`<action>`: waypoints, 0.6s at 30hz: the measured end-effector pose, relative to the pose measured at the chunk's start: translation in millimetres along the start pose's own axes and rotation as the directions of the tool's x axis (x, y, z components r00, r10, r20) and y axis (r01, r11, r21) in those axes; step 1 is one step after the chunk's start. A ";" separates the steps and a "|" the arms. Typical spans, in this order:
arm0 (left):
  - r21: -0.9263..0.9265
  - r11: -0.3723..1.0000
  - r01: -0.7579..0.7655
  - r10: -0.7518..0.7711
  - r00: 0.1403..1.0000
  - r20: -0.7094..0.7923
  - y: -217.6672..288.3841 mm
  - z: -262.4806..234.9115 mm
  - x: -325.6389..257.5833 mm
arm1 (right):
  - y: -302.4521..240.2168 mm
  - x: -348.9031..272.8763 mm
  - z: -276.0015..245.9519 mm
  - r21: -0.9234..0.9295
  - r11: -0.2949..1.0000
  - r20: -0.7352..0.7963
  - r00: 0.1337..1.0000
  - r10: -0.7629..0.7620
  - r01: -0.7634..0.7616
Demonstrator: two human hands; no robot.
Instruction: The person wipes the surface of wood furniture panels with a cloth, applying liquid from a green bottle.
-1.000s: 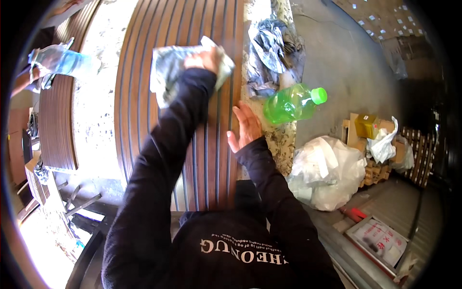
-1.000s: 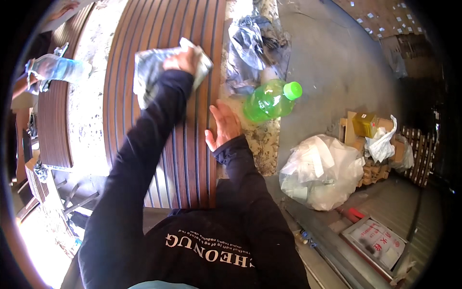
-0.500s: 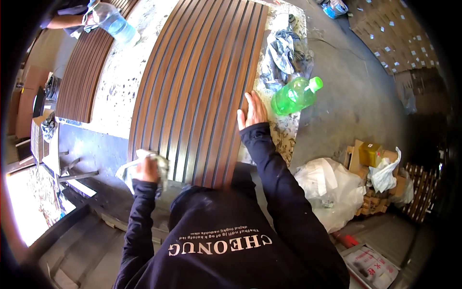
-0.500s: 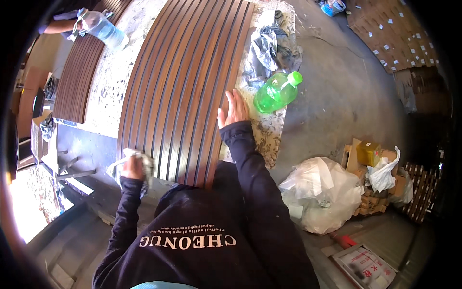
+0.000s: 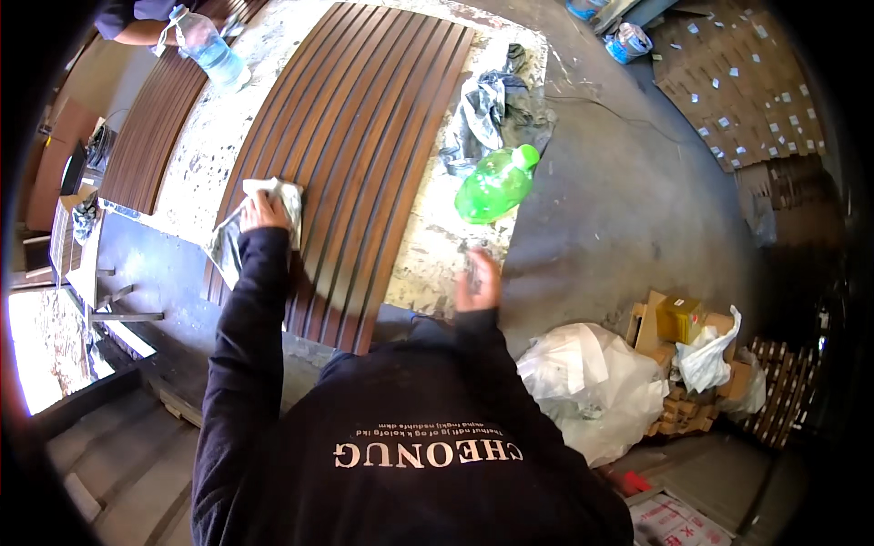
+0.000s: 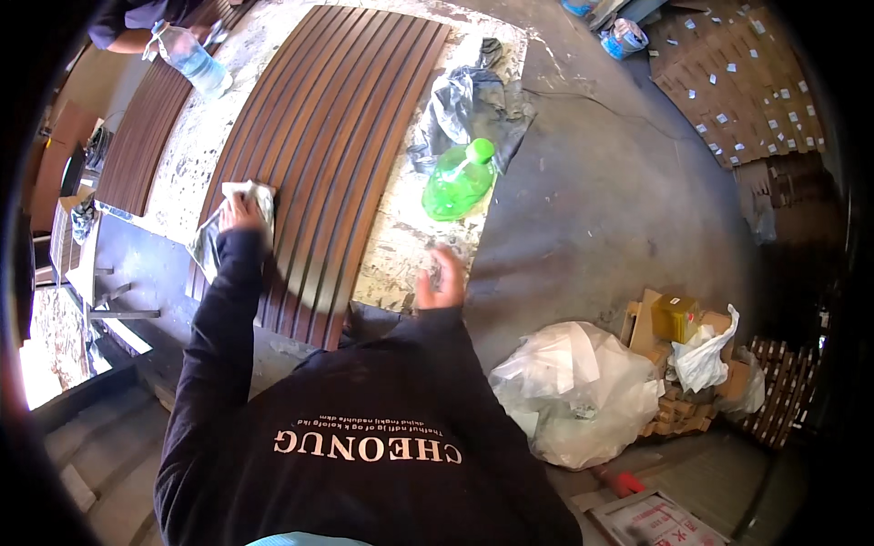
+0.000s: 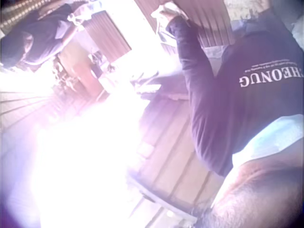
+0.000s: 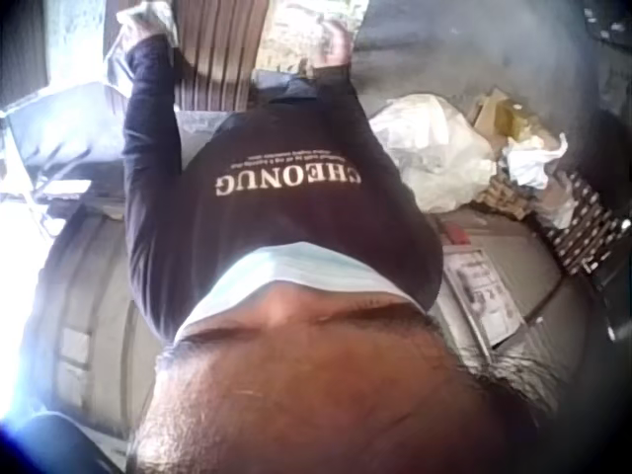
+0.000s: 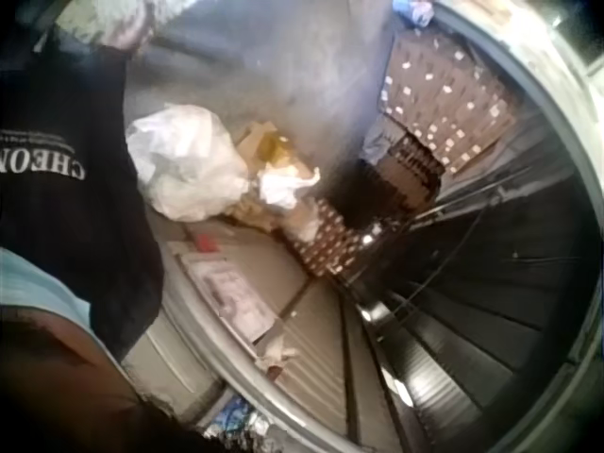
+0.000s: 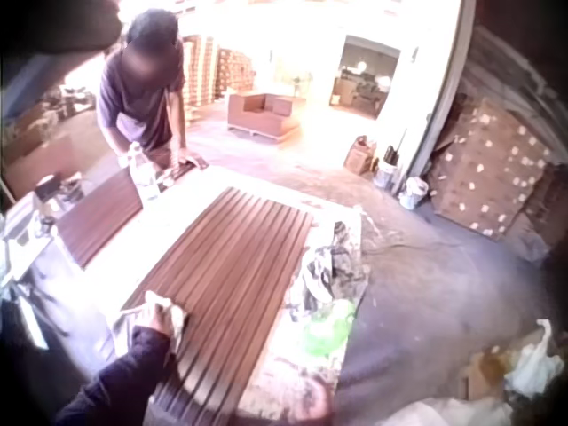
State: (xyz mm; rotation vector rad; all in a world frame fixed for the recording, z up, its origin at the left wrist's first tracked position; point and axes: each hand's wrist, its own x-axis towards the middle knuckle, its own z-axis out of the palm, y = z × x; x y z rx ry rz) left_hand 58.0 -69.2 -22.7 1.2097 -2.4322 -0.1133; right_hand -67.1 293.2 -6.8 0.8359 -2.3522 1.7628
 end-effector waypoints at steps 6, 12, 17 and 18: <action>-0.164 0.878 -0.450 0.479 0.814 0.328 152.7 -38.1 -131.4 | 13.3 81.7 -30.2 0.081 0.995 -0.094 0.994 -0.053 0.061; 0.003 0.993 0.115 -0.113 0.964 0.242 33.3 -54.6 -138.7 | 35.7 135.3 -1.9 0.251 0.964 -0.081 0.994 -0.073 0.091; 0.050 0.861 0.506 -0.504 0.863 -0.043 -198.1 -95.5 -200.5 | 59.5 126.4 17.6 0.210 0.977 0.016 1.000 0.022 -0.025; -0.228 0.841 0.490 -0.515 0.855 -0.063 -184.5 -101.5 -192.9 | 69.8 123.1 14.4 0.185 0.980 0.058 0.996 0.065 -0.075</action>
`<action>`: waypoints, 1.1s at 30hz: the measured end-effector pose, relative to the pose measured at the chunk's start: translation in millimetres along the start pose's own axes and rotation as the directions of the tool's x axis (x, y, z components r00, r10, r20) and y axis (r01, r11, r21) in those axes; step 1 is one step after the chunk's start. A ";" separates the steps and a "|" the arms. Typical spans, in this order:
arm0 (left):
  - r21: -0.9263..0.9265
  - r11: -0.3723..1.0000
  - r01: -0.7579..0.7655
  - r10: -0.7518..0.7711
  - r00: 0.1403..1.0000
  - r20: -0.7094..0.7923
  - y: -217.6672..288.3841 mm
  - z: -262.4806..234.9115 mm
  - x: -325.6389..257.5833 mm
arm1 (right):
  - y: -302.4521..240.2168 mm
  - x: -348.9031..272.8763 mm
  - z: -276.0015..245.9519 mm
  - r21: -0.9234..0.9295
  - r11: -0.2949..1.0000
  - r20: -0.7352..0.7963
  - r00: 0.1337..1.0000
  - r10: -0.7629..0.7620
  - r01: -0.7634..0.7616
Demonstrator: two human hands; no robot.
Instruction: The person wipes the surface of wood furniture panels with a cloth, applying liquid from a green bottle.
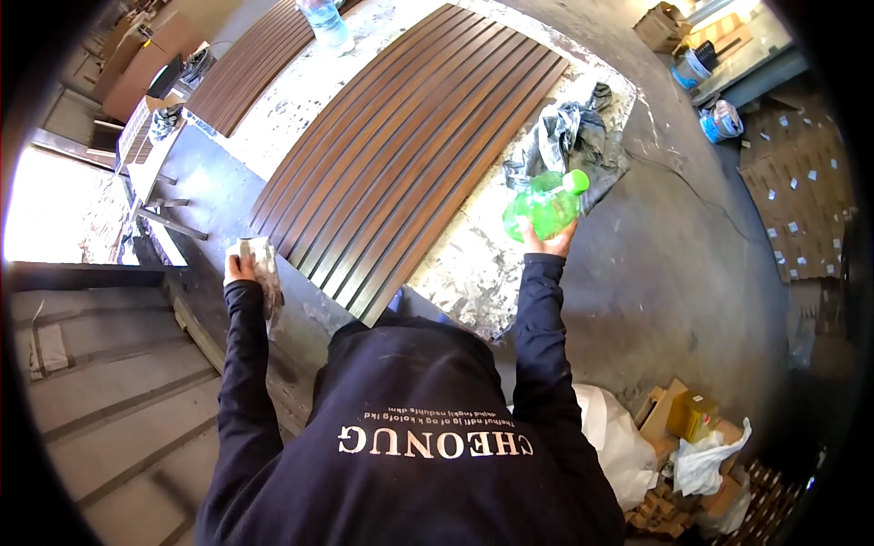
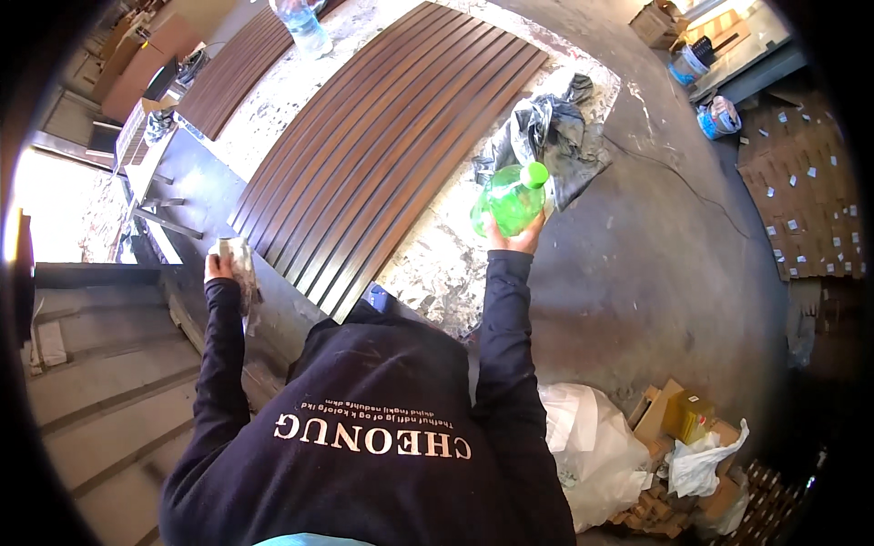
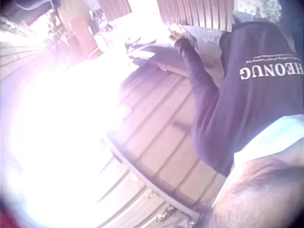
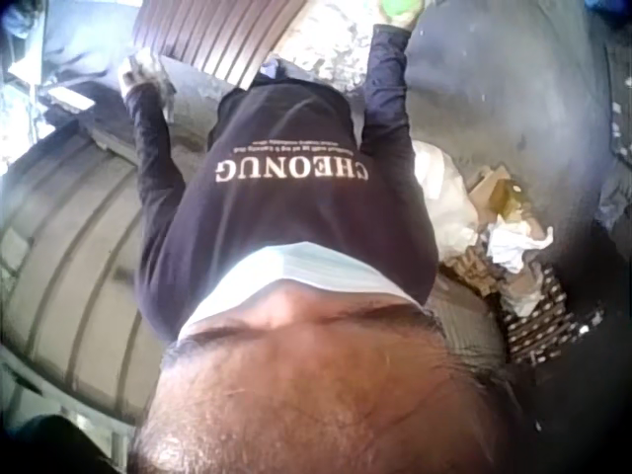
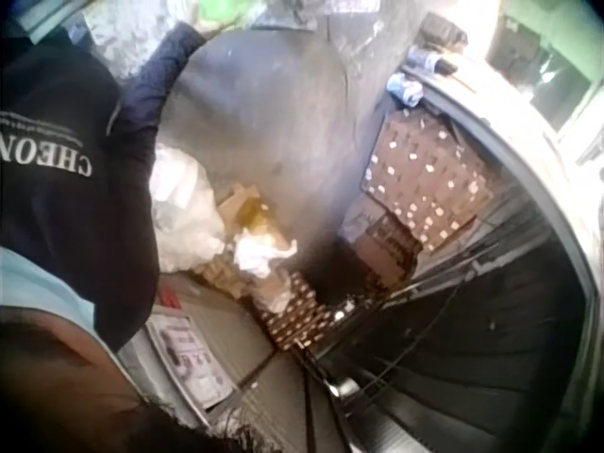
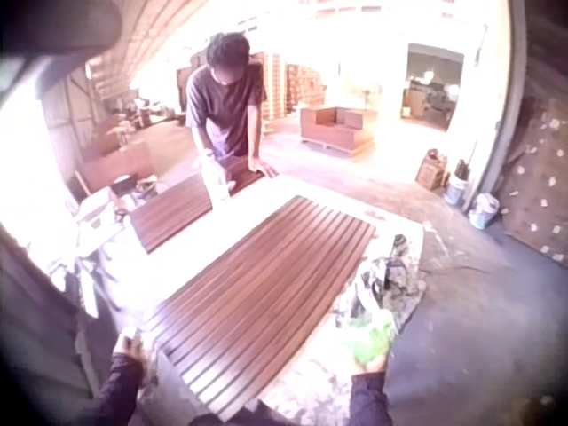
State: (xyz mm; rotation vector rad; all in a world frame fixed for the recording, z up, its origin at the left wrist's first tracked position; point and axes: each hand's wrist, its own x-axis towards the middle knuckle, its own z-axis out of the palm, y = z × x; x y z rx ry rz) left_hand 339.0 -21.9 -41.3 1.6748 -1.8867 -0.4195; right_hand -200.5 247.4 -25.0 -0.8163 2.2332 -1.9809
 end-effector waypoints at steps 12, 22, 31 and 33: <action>-0.794 -0.174 0.583 0.069 0.811 0.580 175.9 -57.1 -22.0 | 10.9 -28.9 -9.9 0.066 0.998 0.115 0.993 0.000 -0.008; -0.249 -0.627 0.738 0.400 0.579 0.711 237.1 -21.3 -16.9 | -94.9 -78.3 29.9 0.154 0.984 0.265 0.963 0.042 -0.086; -0.385 -0.440 0.812 0.395 0.559 0.729 232.9 21.8 -10.8 | -178.0 -102.9 101.8 -0.483 0.845 0.813 0.478 0.334 0.230; -0.391 -0.340 0.855 0.501 0.517 0.694 229.7 32.6 -7.1 | -190.0 -104.0 108.1 -0.572 0.778 0.788 0.439 0.432 0.259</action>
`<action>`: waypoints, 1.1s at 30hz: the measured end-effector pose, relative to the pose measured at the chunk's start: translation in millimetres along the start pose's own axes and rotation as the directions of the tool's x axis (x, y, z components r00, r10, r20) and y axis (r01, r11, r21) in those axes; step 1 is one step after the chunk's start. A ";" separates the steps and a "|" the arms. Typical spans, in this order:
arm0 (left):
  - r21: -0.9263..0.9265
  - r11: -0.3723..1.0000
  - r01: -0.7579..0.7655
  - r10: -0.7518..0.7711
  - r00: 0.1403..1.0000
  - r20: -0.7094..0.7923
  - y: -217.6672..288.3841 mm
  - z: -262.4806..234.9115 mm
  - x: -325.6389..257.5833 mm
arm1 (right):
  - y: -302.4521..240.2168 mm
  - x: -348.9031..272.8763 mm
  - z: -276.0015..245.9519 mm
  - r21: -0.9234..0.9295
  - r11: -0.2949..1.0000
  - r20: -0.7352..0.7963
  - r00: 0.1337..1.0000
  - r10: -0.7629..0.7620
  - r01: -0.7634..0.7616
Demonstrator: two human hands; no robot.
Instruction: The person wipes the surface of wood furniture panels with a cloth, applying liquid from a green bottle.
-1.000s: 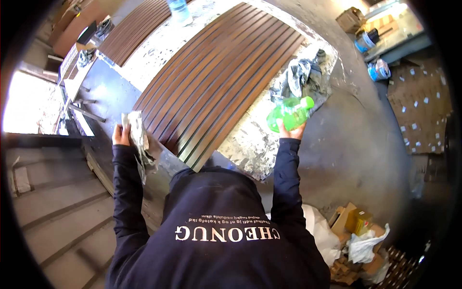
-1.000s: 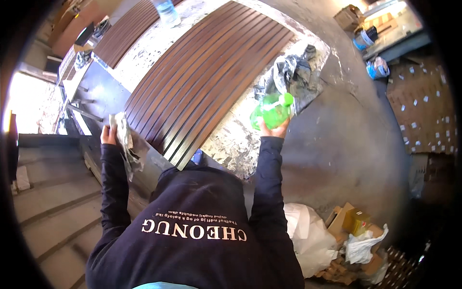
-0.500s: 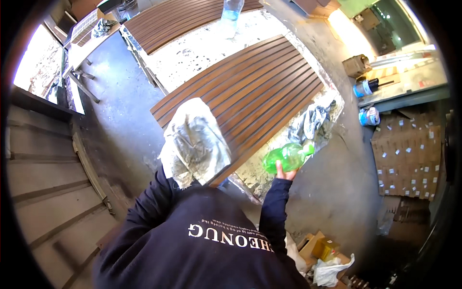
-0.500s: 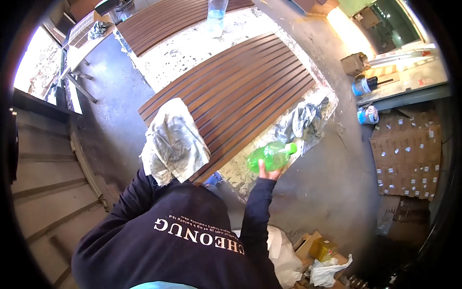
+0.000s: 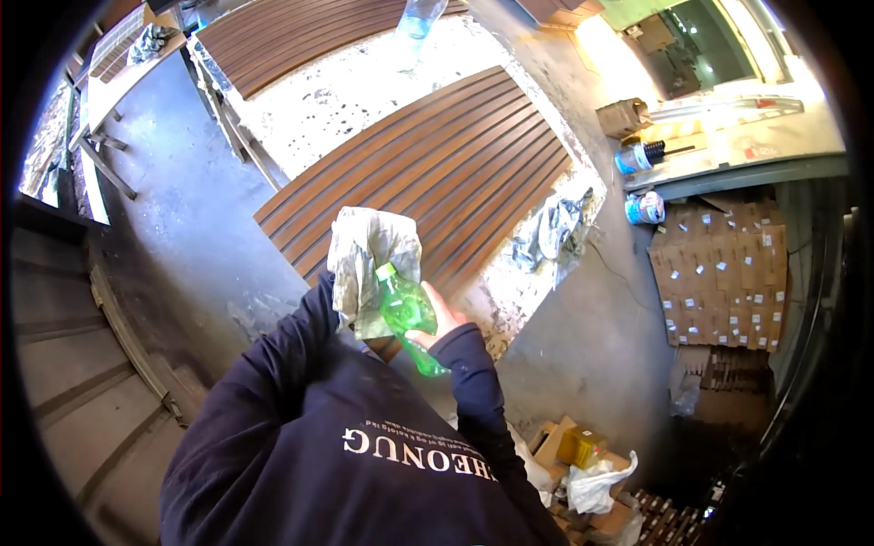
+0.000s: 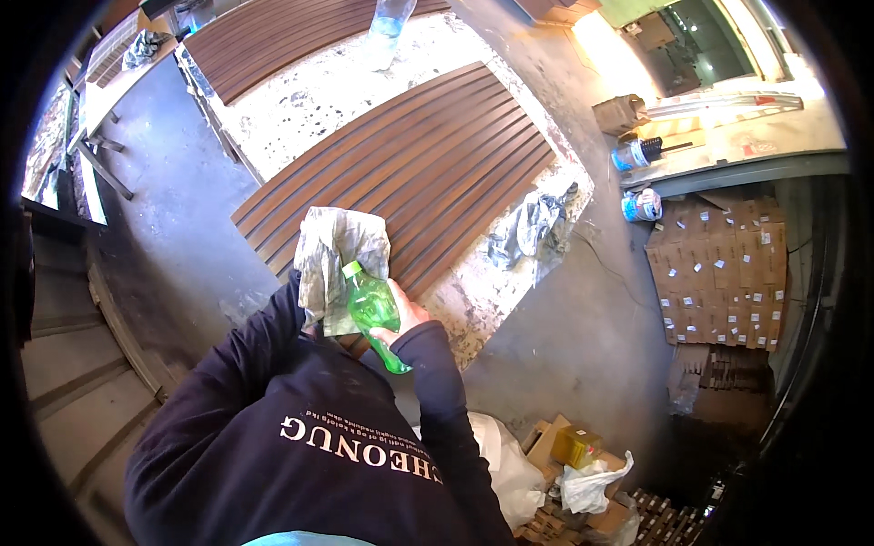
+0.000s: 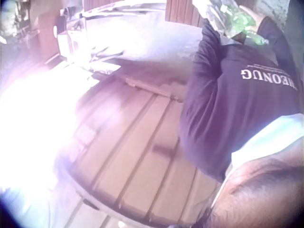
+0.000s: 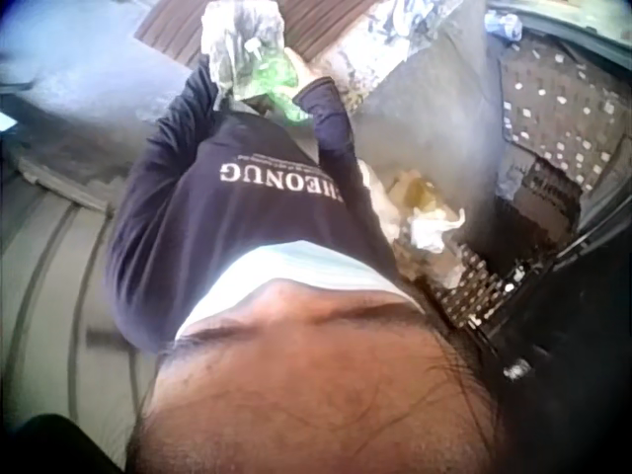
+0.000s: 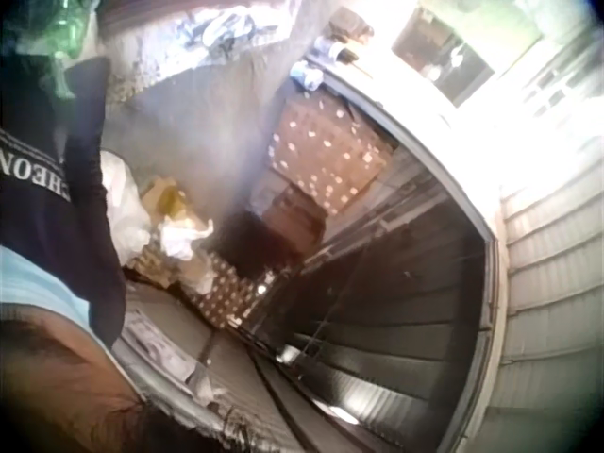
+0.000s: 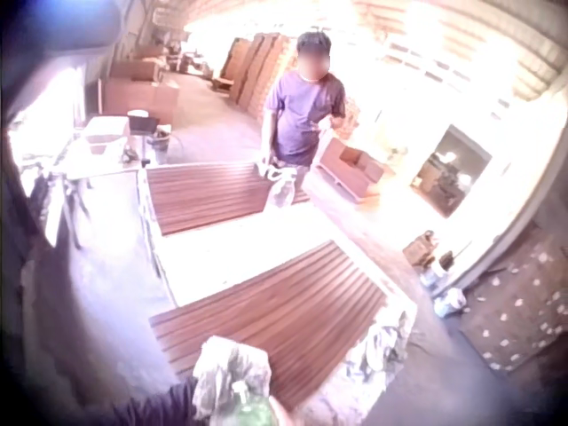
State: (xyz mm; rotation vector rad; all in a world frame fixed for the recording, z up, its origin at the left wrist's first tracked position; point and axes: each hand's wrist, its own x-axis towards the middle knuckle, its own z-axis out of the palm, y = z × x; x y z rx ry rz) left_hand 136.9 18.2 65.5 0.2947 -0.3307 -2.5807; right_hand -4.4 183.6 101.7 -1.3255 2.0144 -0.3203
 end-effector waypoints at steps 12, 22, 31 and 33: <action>-0.115 0.993 -0.038 0.026 0.995 -0.100 -6.4 -1.3 -1.3 | -59.0 8.7 -42.9 -0.218 0.954 0.180 0.953 0.246 -0.205; 0.011 0.976 -0.218 0.218 0.975 -0.042 -28.6 -27.2 7.8 | -71.3 2.4 -60.6 -0.262 0.950 0.185 0.957 0.221 -0.169; 0.025 0.974 -0.225 0.222 0.971 0.087 -48.9 -37.5 10.6 | -62.5 -8.4 -74.3 -0.441 0.884 0.129 0.964 0.232 -0.154; 0.032 0.978 -0.206 0.202 0.975 0.091 -53.5 -36.1 7.3 | -72.0 -11.3 -83.8 -0.437 0.881 0.156 0.949 0.275 -0.183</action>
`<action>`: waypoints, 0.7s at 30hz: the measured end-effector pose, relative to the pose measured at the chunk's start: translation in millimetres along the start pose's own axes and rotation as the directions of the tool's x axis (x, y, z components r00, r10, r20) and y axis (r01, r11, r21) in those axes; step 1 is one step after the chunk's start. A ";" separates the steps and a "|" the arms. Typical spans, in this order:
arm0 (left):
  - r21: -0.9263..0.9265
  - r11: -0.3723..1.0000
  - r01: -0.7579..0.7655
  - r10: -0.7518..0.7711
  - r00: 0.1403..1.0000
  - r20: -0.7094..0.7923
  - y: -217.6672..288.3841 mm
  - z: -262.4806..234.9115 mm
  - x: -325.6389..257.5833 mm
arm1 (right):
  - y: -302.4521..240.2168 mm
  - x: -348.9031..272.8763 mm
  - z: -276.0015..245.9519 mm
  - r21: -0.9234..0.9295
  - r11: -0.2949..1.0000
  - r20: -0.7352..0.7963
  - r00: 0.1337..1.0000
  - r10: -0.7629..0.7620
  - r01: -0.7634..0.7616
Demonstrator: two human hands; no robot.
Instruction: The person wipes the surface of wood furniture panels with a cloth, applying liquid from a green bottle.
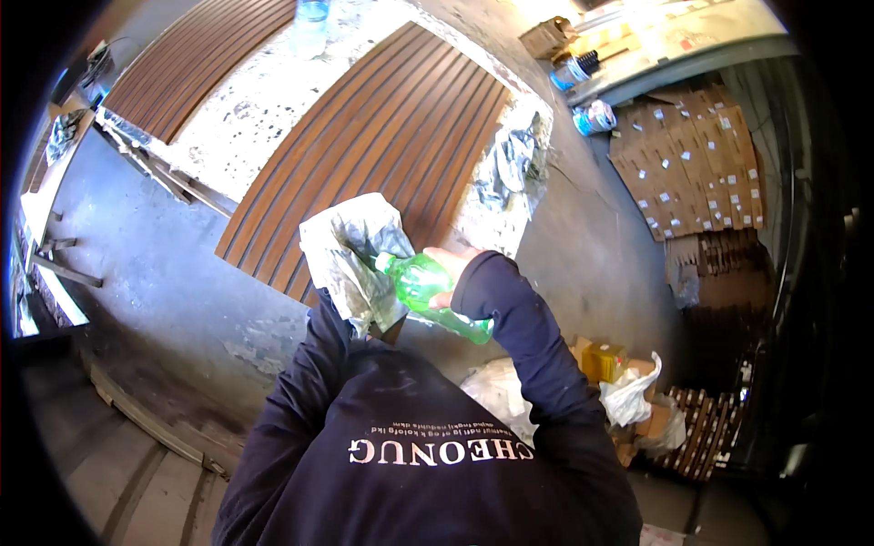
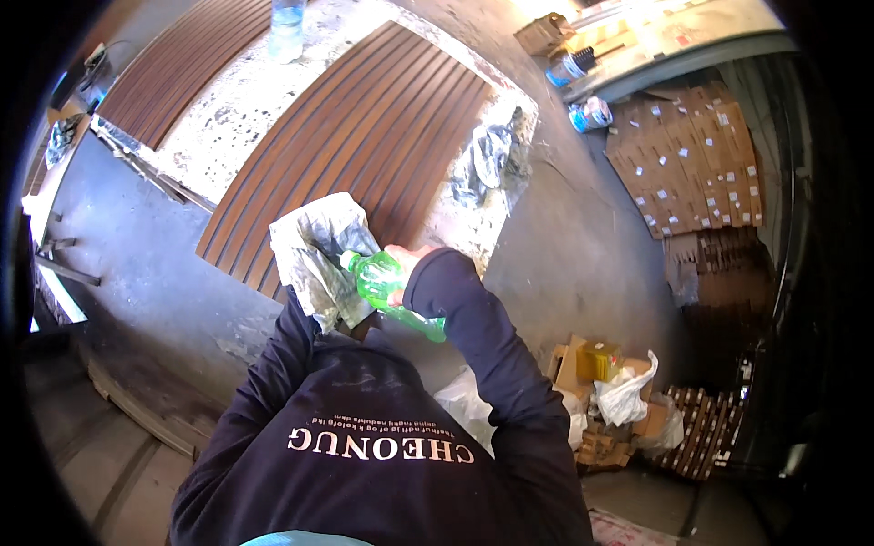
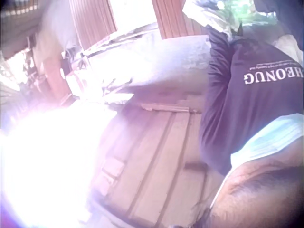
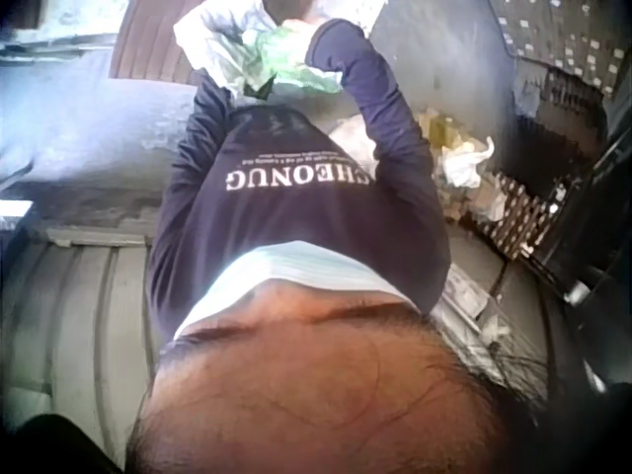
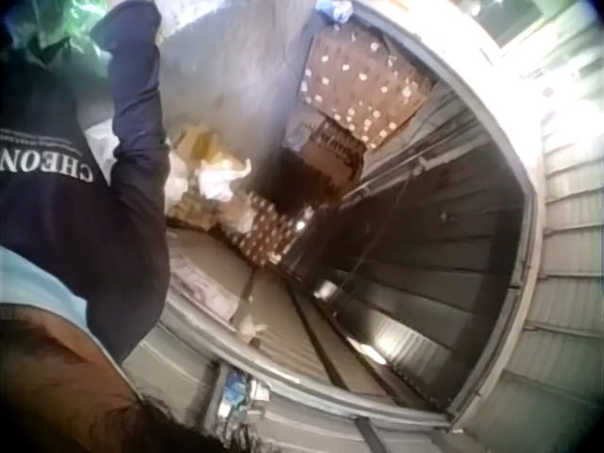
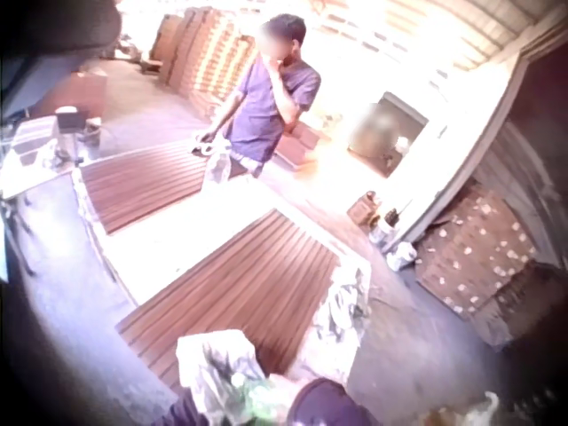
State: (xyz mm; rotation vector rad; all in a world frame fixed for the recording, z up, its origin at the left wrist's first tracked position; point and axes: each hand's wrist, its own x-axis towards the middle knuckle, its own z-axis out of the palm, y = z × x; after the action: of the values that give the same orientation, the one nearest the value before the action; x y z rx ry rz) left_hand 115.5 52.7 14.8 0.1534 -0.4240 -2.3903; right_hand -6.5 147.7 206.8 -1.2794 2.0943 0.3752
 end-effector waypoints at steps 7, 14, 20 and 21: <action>0.013 0.998 0.058 -0.058 0.998 0.007 -13.9 2.5 -11.1 | 10.3 -5.2 9.8 -0.019 1.000 0.002 1.000 0.018 -0.018; 0.057 0.996 0.070 -0.070 0.998 -0.006 -22.0 19.5 -1.5 | 48.3 8.4 36.6 0.085 0.985 -0.139 0.980 -0.139 0.152; 0.156 0.987 -0.038 0.058 0.990 -0.131 4.5 37.4 10.1 | 102.7 50.1 70.2 0.178 0.812 -0.621 0.704 -0.346 0.556; 0.189 0.979 -0.080 0.111 0.981 -0.159 17.1 36.2 8.4 | 107.0 57.5 66.6 0.237 0.785 -0.642 0.699 -0.316 0.573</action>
State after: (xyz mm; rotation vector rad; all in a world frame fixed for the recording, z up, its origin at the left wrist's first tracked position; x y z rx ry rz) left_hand 111.7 44.5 54.8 0.4062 -0.5557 -2.2208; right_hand -92.7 196.2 109.8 -1.7070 2.0268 -0.7563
